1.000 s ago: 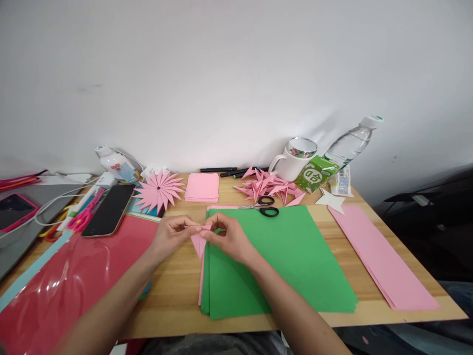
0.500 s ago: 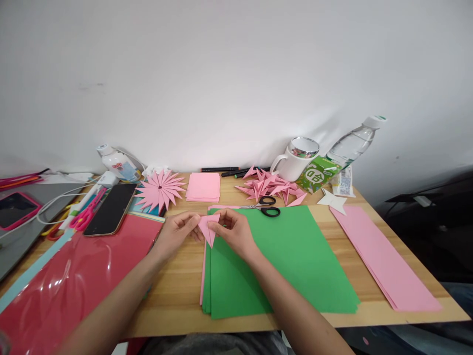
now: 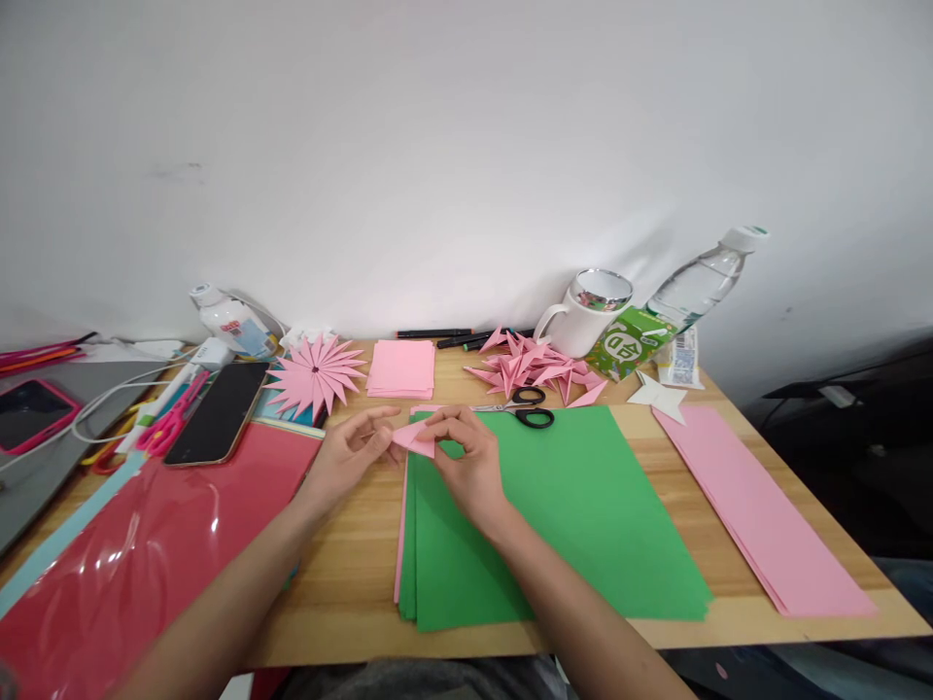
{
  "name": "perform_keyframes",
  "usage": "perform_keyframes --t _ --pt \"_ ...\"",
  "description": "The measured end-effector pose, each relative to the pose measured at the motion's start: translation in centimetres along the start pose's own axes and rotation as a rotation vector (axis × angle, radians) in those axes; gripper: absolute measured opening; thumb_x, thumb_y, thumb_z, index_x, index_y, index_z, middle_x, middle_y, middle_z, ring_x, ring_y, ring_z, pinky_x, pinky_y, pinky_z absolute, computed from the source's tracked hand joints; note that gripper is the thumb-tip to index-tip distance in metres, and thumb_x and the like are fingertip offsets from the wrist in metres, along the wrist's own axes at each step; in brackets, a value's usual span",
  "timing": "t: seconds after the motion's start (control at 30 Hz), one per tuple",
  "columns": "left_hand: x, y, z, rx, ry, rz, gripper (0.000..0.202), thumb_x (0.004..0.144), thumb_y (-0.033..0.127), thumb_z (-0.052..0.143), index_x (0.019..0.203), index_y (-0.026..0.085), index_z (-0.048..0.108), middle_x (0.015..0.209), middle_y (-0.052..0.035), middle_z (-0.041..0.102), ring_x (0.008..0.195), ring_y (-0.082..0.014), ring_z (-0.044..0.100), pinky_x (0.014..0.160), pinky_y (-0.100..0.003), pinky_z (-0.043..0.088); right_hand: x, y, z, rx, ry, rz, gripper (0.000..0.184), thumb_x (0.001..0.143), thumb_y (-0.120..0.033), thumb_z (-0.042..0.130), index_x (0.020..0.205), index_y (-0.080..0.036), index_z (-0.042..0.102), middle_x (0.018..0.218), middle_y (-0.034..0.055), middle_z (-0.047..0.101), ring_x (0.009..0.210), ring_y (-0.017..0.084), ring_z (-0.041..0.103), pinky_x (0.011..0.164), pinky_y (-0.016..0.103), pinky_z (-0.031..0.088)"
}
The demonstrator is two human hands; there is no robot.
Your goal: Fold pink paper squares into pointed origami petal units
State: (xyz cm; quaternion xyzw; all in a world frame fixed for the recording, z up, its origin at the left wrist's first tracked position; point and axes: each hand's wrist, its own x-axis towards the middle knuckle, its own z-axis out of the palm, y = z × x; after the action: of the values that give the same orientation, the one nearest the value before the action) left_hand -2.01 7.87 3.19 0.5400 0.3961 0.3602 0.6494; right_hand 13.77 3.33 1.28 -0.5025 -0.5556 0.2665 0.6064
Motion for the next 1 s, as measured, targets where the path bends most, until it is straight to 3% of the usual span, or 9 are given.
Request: perform_keyframes --t 0.07,0.17,0.27,0.37,0.47,0.67,1.0 --pt "-0.13 0.06 0.19 -0.067 -0.082 -0.088 0.052 0.071 0.045 0.068 0.111 0.014 0.057 0.065 -0.0016 0.065 0.057 -0.0157 0.063 0.055 -0.027 0.052 -0.04 -0.04 -0.01 -0.074 0.026 -0.111 0.012 0.076 -0.016 0.062 0.072 -0.024 0.069 0.091 0.004 0.059 0.088 0.017 0.059 0.077 0.032 0.048" --pt "-0.21 0.0 0.29 -0.116 -0.107 -0.154 0.055 0.067 0.037 0.074 0.112 0.012 0.056 0.074 -0.0055 0.069 0.057 -0.0154 0.064 0.058 -0.028 0.053 -0.07 0.02 0.11 -0.1 0.017 -0.138 0.016 0.078 -0.015 0.059 0.074 -0.025 0.07 0.103 0.0054 0.057 0.1 0.019 0.056 0.084 0.035 0.046" --pt "-0.05 -0.1 0.19 -0.121 -0.012 -0.122 0.042 0.063 0.031 0.077 0.097 0.011 0.062 0.073 -0.0047 0.069 0.058 -0.0138 0.064 0.059 -0.026 0.052 -0.1 0.17 0.34 -0.002 0.014 -0.022 0.013 0.082 -0.021 0.057 0.087 -0.025 0.068 0.103 0.0064 0.058 0.099 0.019 0.057 0.083 0.035 0.049" --pt "0.14 -0.04 0.11 -0.128 0.055 -0.085 0.03 0.062 0.031 0.077 0.078 0.011 0.061 0.068 -0.0029 0.068 0.059 -0.0134 0.064 0.058 -0.025 0.052 -0.16 0.32 0.57 0.171 -0.014 0.193 0.021 0.085 -0.033 0.054 0.101 -0.022 0.062 0.089 0.0049 0.062 0.073 0.015 0.061 0.066 0.029 0.053" --pt "0.14 0.16 0.22 -0.127 0.028 -0.08 0.028 0.062 0.031 0.076 0.077 0.013 0.061 0.068 -0.0019 0.068 0.059 -0.014 0.064 0.059 -0.026 0.054 -0.27 0.46 0.69 0.217 -0.088 0.31 0.023 0.079 -0.038 0.062 0.091 -0.018 0.063 0.08 0.0036 0.064 0.062 0.013 0.058 0.058 0.027 0.052" --pt "-0.15 0.42 0.43 -0.04 -0.083 -0.064 0.024 0.067 0.035 0.072 0.079 0.015 0.067 0.073 -0.0021 0.07 0.06 -0.0155 0.066 0.058 -0.027 0.055 -0.26 0.42 0.63 0.223 -0.103 0.353 0.023 0.07 -0.038 0.07 0.076 -0.016 0.064 0.071 0.0022 0.064 0.062 0.013 0.057 0.058 0.025 0.048" --pt "-0.12 -0.06 0.28 -0.01 -0.002 -0.184 0.032 0.057 0.044 0.077 0.06 0.014 0.066 0.055 -0.0016 0.067 0.054 -0.0208 0.067 0.054 -0.03 0.056 0.24 -0.07 0.56 0.283 -0.164 0.474 0.03 0.066 -0.045 0.072 0.066 -0.016 0.066 0.062 -0.0003 0.062 0.048 0.01 0.054 0.046 0.023 0.046"
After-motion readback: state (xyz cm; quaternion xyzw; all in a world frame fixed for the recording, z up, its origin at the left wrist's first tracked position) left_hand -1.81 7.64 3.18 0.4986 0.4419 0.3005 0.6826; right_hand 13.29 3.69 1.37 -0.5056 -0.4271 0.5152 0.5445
